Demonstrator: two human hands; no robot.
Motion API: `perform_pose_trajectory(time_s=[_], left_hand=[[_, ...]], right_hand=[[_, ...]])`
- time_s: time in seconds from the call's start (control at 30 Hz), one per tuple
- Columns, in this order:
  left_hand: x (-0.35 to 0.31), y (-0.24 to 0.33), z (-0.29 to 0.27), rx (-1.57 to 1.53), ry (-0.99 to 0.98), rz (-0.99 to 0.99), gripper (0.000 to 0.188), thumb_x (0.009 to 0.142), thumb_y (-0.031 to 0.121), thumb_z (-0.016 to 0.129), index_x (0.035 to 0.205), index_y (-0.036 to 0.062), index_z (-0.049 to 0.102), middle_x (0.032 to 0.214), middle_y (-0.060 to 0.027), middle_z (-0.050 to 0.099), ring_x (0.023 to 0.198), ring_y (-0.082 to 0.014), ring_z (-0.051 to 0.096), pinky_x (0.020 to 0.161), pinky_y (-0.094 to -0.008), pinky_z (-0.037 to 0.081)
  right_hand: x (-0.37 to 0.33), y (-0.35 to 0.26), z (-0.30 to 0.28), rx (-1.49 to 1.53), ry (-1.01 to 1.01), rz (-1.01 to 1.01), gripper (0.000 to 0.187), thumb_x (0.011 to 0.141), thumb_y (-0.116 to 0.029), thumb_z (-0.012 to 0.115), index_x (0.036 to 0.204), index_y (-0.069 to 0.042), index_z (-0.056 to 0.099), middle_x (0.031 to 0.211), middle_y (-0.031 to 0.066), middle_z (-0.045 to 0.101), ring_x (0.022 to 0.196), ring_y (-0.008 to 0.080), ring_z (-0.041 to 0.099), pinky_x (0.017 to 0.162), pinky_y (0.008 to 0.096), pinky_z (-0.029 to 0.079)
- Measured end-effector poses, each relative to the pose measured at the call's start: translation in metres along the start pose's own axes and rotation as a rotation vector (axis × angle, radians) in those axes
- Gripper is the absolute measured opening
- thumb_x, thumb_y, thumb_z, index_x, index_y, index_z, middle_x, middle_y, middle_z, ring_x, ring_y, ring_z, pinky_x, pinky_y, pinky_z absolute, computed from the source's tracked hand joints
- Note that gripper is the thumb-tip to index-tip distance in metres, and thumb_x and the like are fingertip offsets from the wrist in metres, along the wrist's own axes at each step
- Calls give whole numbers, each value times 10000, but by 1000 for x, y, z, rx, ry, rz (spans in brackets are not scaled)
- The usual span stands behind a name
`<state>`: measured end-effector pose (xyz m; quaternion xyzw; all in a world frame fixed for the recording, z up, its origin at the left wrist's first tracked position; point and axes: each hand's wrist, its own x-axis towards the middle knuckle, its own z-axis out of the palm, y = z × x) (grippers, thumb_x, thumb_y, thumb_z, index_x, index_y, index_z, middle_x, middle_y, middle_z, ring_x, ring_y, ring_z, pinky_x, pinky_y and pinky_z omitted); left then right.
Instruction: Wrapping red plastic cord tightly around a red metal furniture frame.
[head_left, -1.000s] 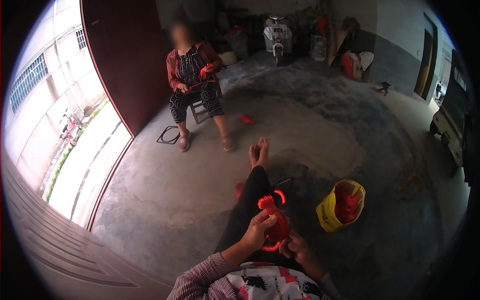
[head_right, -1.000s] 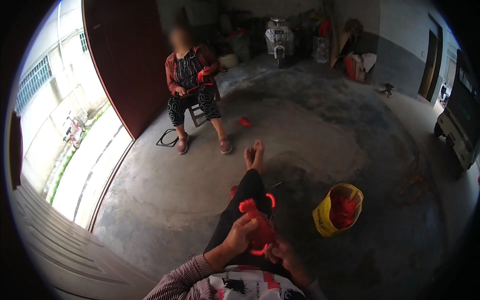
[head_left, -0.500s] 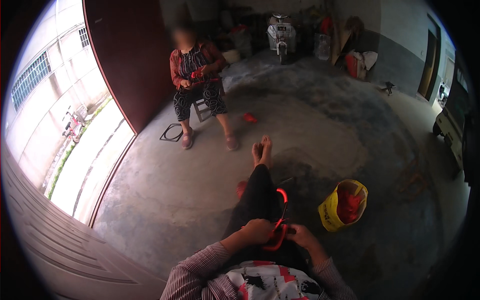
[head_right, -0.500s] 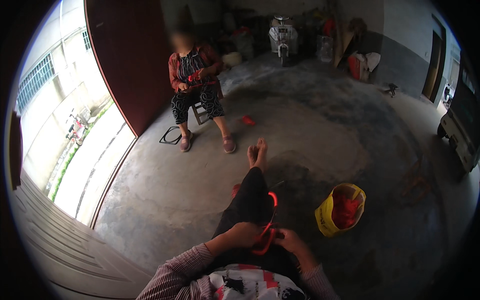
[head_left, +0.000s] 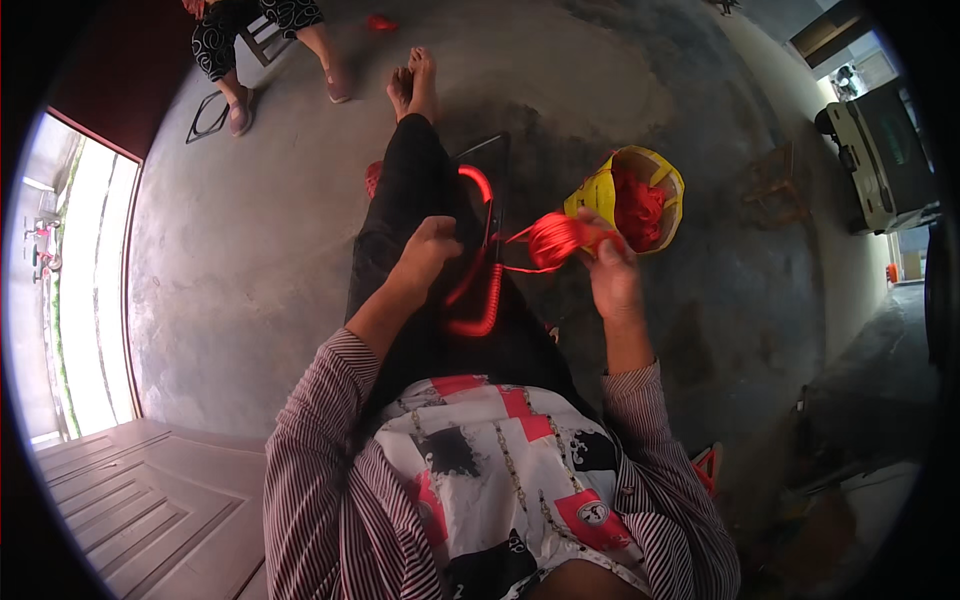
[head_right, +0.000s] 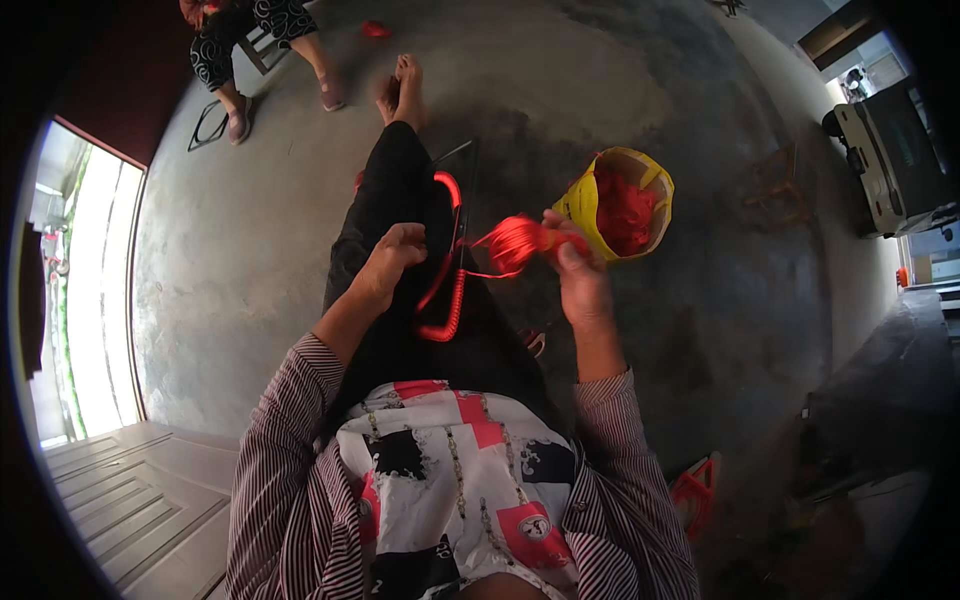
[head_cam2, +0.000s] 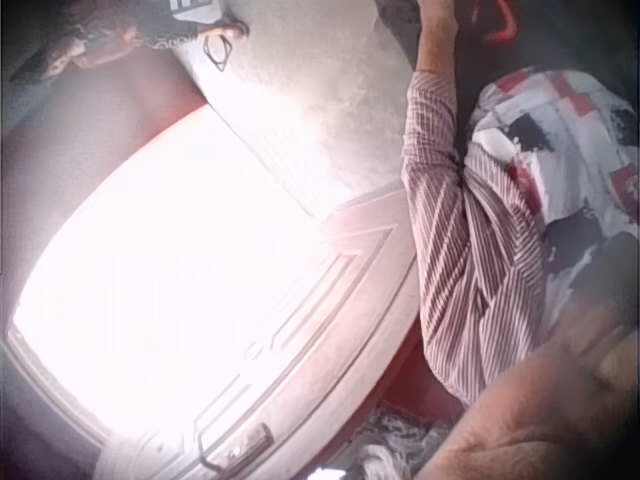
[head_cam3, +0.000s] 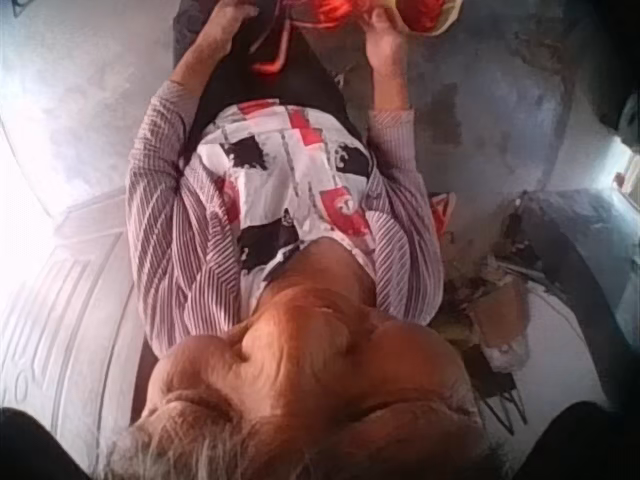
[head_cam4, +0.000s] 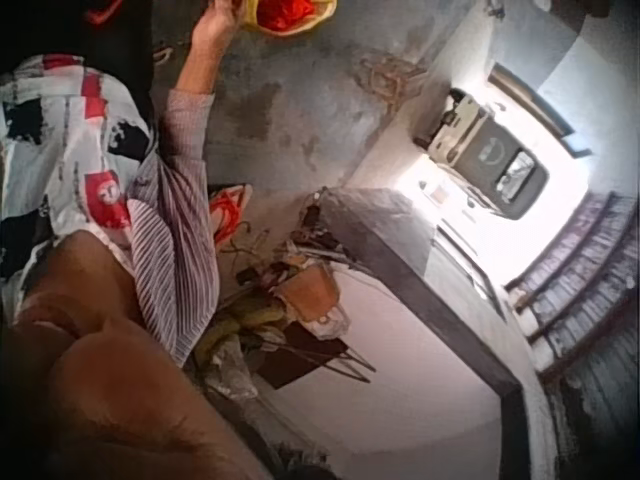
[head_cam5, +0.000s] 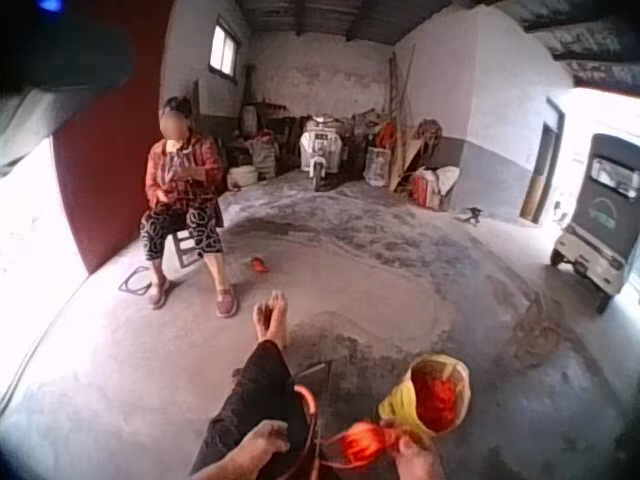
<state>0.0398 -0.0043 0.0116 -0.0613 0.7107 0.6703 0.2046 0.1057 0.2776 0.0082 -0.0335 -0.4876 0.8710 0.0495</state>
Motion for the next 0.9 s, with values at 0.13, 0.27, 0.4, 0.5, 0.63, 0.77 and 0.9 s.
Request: perform_pose_trajectory(time_s=[0.13, 0.27, 0.4, 0.5, 0.63, 0.77, 0.9], left_hand=[[0, -3, 21, -326, -262, -280, 420, 763, 57, 533, 1163, -69, 525, 1024, -120, 596, 894, -208, 571, 880, -293, 438], [-4, -4, 34, -282, -266, -275, 381, 751, 39, 497, 1118, -61, 520, 875, -63, 568, 746, -154, 509, 783, -254, 420], [-6, -5, 34, -244, -271, -236, 369, 743, 33, 498, 1104, -37, 516, 809, -22, 504, 681, -116, 423, 683, -234, 374], [-7, -6, 35, -234, -260, -240, 369, 742, 34, 509, 1106, -30, 519, 800, -15, 498, 679, -112, 417, 671, -230, 365], [-6, -11, 32, -258, -271, -244, 349, 782, 56, 528, 1128, 5, 537, 807, -7, 508, 708, -104, 429, 662, -244, 358], [5, -17, 32, -368, -263, -323, 226, 745, 29, 528, 970, 16, 535, 752, -9, 484, 674, -106, 434, 626, -233, 352], [13, -22, 39, -384, -254, -349, 238, 729, 33, 538, 966, 20, 528, 723, -5, 468, 661, -104, 433, 620, -230, 352]], right_hand=[[-4, -62, -35, 407, -226, -145, 432, 863, -275, 595, 1224, -40, 576, 1409, 166, 480, 1320, 342, 423, 1127, 551, 265], [-15, -111, -72, 458, -64, -262, 282, 885, -238, 585, 1089, -47, 546, 1028, 107, 586, 995, 267, 554, 937, 470, 427], [-16, -79, -54, 310, -59, -101, 244, 851, -154, 615, 1056, -49, 534, 851, 59, 549, 766, 173, 546, 663, 298, 466], [-20, -13, 3, -327, 80, 160, 230, 825, -104, 654, 1026, -18, 584, 1047, 116, 651, 727, 142, 611, 616, 272, 497], [-16, 26, 66, -296, -37, 284, 166, 833, -76, 669, 942, -37, 550, 847, 63, 613, 631, 117, 584, 567, 253, 474], [-22, -15, 76, -221, -80, 246, 128, 851, -45, 645, 883, -53, 522, 773, 32, 559, 550, 92, 538, 501, 230, 439], [-41, -18, 94, -184, -240, 412, 319, 830, -61, 661, 1112, -29, 516, 777, 26, 548, 545, 89, 526, 487, 236, 437]])
